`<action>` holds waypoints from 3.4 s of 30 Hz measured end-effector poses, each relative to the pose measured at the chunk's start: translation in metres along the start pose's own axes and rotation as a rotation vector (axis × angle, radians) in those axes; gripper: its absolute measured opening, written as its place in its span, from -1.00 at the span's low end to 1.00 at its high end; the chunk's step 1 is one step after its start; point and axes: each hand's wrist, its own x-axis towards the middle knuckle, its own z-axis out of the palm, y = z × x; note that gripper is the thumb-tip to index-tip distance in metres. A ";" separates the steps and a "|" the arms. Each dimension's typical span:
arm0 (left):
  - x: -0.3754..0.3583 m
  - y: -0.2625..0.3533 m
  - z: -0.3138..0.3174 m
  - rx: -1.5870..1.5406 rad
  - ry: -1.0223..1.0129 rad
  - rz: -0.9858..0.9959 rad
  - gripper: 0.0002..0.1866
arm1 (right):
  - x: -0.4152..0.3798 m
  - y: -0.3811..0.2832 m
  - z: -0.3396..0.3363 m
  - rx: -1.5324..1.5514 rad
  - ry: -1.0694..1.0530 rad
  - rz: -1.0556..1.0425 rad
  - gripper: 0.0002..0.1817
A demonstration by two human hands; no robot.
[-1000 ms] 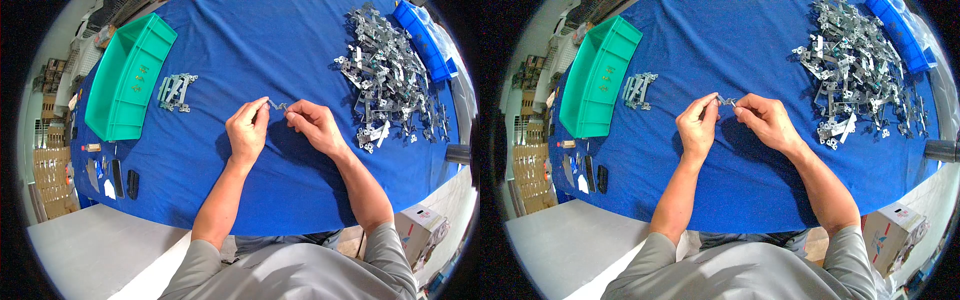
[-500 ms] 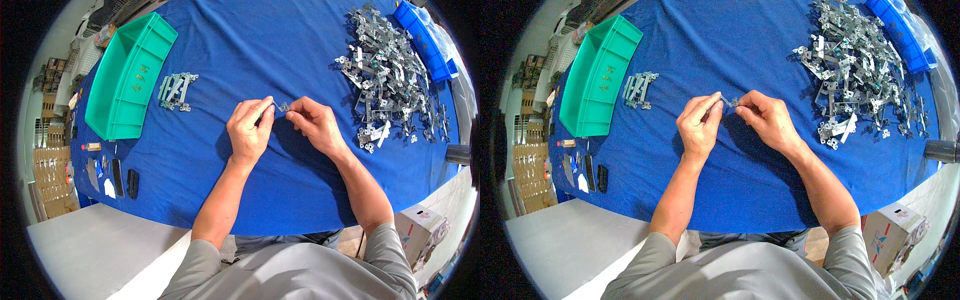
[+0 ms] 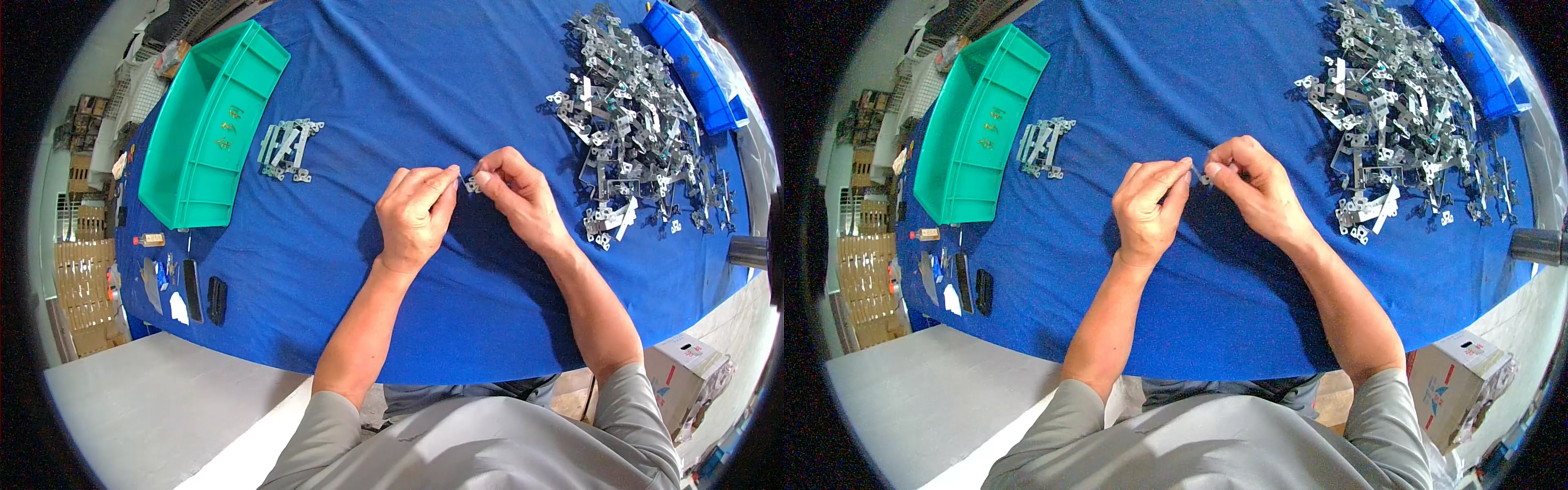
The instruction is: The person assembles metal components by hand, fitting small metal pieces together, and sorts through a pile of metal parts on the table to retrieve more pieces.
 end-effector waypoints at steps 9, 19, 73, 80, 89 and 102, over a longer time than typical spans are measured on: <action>-0.010 -0.013 0.006 -0.167 0.030 -0.363 -0.82 | -0.006 -0.014 -0.001 0.080 -0.126 0.240 -0.81; -0.005 -0.007 0.005 -0.091 0.049 -0.234 -0.83 | -0.006 -0.009 0.001 -0.026 -0.121 0.155 -0.80; -0.005 -0.008 0.004 -0.062 0.061 -0.170 -0.83 | -0.004 -0.016 0.000 -0.155 -0.069 0.221 -0.84; -0.002 -0.003 0.002 0.034 0.045 -0.051 -0.82 | -0.005 -0.011 0.003 0.070 -0.046 0.211 -0.83; -0.003 0.000 0.001 0.025 0.003 -0.013 -0.81 | -0.006 -0.007 -0.001 0.008 0.005 0.142 -0.87; 0.000 -0.001 -0.003 -0.663 -0.092 -0.728 -0.61 | -0.007 -0.009 0.002 -0.133 0.027 -0.130 -0.91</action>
